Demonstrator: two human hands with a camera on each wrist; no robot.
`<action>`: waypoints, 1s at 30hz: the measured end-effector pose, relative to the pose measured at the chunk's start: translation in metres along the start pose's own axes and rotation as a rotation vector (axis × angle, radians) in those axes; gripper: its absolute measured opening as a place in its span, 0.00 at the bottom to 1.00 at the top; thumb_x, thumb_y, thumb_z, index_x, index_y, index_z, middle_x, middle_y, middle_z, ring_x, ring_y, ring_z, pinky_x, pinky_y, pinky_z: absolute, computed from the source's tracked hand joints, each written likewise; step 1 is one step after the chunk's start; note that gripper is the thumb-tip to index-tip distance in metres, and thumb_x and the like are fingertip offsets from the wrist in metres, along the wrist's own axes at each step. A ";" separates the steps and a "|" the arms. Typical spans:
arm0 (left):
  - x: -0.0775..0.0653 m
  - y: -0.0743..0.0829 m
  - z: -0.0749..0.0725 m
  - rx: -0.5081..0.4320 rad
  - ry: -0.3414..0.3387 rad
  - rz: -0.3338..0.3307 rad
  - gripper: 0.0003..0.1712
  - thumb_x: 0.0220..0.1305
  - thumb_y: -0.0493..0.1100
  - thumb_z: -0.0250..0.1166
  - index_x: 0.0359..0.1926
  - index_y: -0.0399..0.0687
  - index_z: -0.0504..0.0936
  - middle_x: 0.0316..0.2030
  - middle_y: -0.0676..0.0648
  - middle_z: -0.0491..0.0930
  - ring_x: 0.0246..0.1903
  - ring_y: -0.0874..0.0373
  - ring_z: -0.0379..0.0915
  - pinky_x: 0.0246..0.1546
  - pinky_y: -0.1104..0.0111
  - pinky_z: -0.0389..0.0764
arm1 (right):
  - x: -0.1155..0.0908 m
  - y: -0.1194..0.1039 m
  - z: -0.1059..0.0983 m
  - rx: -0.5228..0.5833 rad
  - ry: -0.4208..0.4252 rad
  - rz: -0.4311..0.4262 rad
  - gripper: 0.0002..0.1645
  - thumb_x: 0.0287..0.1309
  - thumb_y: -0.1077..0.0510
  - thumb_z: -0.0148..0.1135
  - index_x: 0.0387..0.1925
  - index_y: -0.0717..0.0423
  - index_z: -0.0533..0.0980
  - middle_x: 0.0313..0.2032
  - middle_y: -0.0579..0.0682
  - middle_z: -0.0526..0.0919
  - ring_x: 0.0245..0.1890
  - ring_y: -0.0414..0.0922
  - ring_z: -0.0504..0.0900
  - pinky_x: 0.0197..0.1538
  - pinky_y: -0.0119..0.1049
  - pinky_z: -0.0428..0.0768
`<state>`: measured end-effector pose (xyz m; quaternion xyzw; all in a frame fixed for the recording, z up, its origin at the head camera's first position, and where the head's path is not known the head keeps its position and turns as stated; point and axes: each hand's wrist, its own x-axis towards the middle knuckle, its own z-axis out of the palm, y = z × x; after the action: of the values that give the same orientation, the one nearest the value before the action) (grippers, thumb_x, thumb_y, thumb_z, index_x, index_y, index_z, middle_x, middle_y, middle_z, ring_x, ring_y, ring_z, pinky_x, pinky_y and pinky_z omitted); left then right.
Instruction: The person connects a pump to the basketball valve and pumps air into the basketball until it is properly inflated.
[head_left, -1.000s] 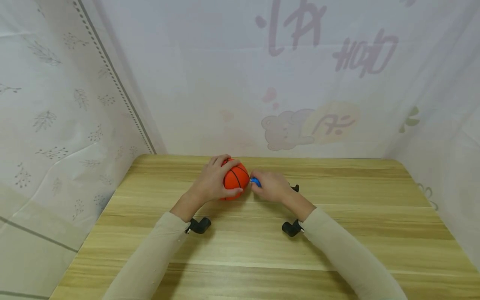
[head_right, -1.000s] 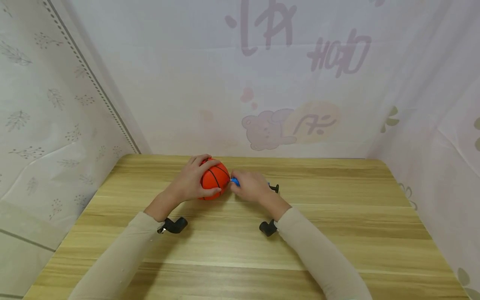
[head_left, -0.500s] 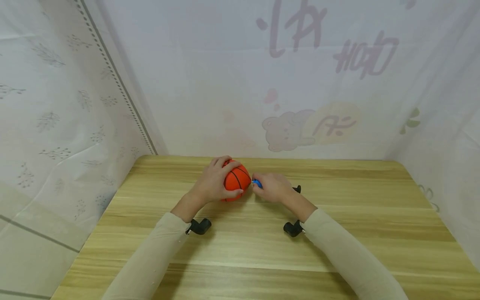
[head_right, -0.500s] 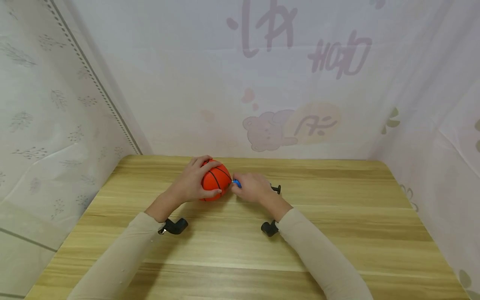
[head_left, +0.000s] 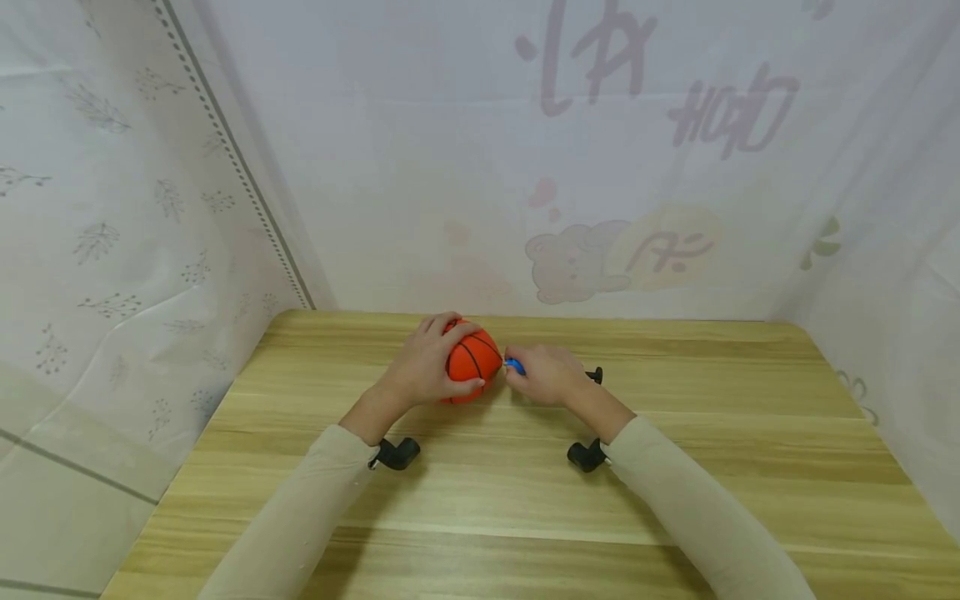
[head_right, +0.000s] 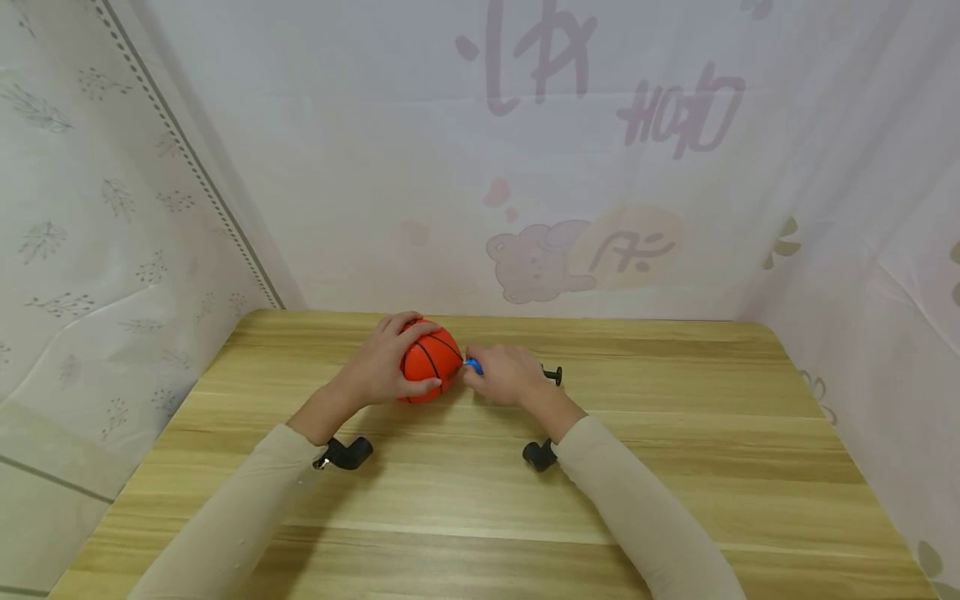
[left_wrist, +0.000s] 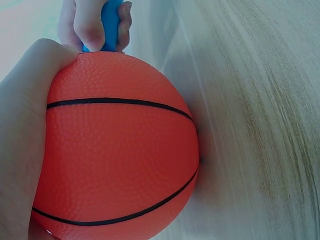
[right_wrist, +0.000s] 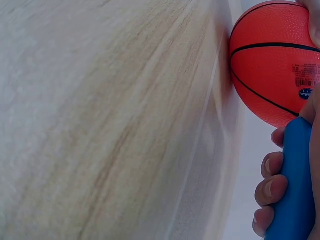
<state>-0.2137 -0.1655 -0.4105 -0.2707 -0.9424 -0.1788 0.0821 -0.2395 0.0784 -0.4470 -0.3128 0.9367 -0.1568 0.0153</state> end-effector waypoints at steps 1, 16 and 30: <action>0.000 0.000 0.000 0.000 0.000 0.001 0.42 0.53 0.63 0.74 0.66 0.56 0.73 0.65 0.39 0.66 0.63 0.40 0.63 0.52 0.43 0.78 | 0.000 0.000 0.000 -0.002 0.003 -0.001 0.08 0.67 0.47 0.50 0.33 0.42 0.71 0.18 0.40 0.65 0.18 0.39 0.66 0.21 0.33 0.57; 0.000 -0.001 0.000 -0.011 -0.012 -0.013 0.42 0.53 0.62 0.74 0.67 0.56 0.73 0.66 0.40 0.65 0.64 0.40 0.62 0.52 0.44 0.79 | 0.000 0.001 0.000 -0.025 0.031 -0.014 0.07 0.65 0.47 0.53 0.32 0.42 0.71 0.19 0.40 0.66 0.19 0.39 0.68 0.22 0.33 0.60; -0.001 0.000 0.000 -0.015 -0.018 -0.028 0.42 0.53 0.61 0.75 0.67 0.57 0.73 0.66 0.40 0.64 0.66 0.41 0.61 0.52 0.43 0.78 | -0.003 0.003 0.000 -0.024 0.060 -0.044 0.08 0.65 0.47 0.54 0.30 0.42 0.70 0.19 0.39 0.65 0.18 0.38 0.66 0.22 0.32 0.59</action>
<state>-0.2126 -0.1664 -0.4105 -0.2596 -0.9454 -0.1847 0.0692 -0.2385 0.0824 -0.4482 -0.3284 0.9315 -0.1553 -0.0198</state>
